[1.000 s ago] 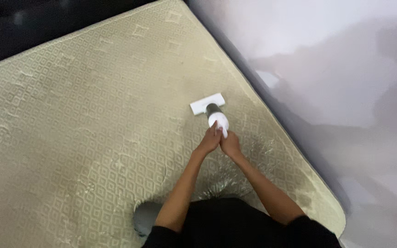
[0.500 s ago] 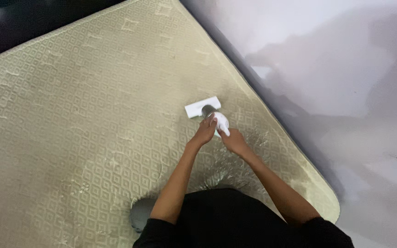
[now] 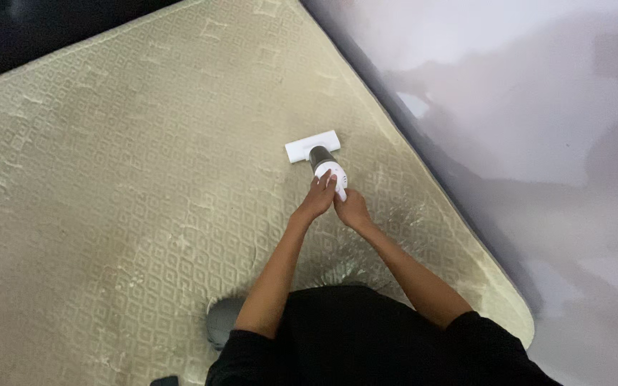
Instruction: The person vacuums a mattress by moving a handheld vacuum cleaner across its surface.
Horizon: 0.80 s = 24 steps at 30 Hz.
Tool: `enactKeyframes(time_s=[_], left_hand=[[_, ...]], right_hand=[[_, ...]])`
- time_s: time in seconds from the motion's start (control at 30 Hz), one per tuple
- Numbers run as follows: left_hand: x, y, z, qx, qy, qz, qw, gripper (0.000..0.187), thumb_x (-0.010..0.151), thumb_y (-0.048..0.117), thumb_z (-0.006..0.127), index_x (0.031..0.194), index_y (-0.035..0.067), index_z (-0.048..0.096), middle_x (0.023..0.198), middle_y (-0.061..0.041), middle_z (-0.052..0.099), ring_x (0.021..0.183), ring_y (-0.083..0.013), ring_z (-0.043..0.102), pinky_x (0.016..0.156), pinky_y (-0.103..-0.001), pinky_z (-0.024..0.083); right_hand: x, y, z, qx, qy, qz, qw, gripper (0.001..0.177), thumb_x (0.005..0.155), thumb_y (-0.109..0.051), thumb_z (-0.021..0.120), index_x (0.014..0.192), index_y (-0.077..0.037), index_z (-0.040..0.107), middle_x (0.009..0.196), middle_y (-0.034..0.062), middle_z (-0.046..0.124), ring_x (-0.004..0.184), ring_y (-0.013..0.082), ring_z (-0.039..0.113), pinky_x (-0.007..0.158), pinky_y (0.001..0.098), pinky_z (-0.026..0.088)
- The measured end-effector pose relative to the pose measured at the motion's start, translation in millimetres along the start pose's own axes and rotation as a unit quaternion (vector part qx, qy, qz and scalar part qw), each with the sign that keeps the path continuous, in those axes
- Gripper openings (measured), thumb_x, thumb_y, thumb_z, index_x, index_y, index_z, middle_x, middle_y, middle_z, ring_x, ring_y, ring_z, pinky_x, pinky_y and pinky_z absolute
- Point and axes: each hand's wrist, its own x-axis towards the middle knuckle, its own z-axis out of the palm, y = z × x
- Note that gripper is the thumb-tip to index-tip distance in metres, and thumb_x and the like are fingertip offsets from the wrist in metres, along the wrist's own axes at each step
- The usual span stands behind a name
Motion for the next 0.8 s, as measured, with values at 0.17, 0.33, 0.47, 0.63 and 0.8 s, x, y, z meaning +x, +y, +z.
enactKeyframes(time_s=[0.17,0.33,0.47,0.63,0.8], left_hand=[[-0.7,-10.8,-2.5,-0.025,0.023,0.082,0.996,0.067,0.106,0.054,0.034,0.155,0.008,0.043,0.159,-0.028,0.039,0.151,-0.0431,0.034,0.124,-0.047,0.03],[-2.4,-10.3,-6.7,-0.01,0.002,0.07,0.997,0.066,0.108,0.052,0.032,0.155,0.007,0.041,0.161,-0.028,0.038,0.152,-0.0424,0.033,0.125,-0.048,0.029],[2.5,-12.4,-5.4,0.027,-0.015,-0.011,0.999,0.068,0.105,0.053,0.03,0.159,0.012,0.036,0.164,-0.023,0.031,0.153,-0.0429,0.021,0.124,-0.049,0.022],[-1.2,-20.8,-6.7,0.015,0.0,-0.005,1.0,0.071,0.105,0.054,0.034,0.16,0.009,0.031,0.167,-0.024,0.023,0.156,-0.0406,0.017,0.125,-0.048,0.02],[-18.5,-16.0,-17.0,0.031,0.009,0.015,0.999,0.071,0.104,0.053,0.033,0.161,0.012,0.025,0.166,-0.022,0.024,0.157,-0.0394,0.01,0.122,-0.049,0.017]], right_hand=[[-14.2,-10.4,-14.3,0.012,-0.013,0.0,1.0,0.046,0.097,-0.04,0.06,0.093,0.004,0.073,0.081,0.0251,0.073,0.077,0.0395,0.074,0.071,0.0495,0.054],[-44.8,-15.9,-32.0,-0.015,-0.05,-0.023,0.998,0.049,0.099,-0.041,0.059,0.09,0.006,0.072,0.073,0.0249,0.07,0.07,0.0396,0.071,0.067,0.0509,0.052],[-65.6,-26.9,-33.0,0.002,-0.076,-0.003,0.997,0.051,0.099,-0.041,0.057,0.088,0.006,0.071,0.073,0.024,0.07,0.068,0.0383,0.07,0.066,0.0512,0.051],[-53.2,-28.4,-19.9,0.001,-0.053,-0.052,0.997,0.05,0.101,-0.038,0.055,0.093,0.008,0.073,0.076,0.0246,0.07,0.07,0.0378,0.07,0.069,0.0508,0.051],[-19.6,-15.3,5.8,0.02,-0.037,-0.023,0.999,0.048,0.102,-0.039,0.055,0.102,0.007,0.069,0.081,0.024,0.071,0.075,0.038,0.072,0.071,0.0497,0.053]])
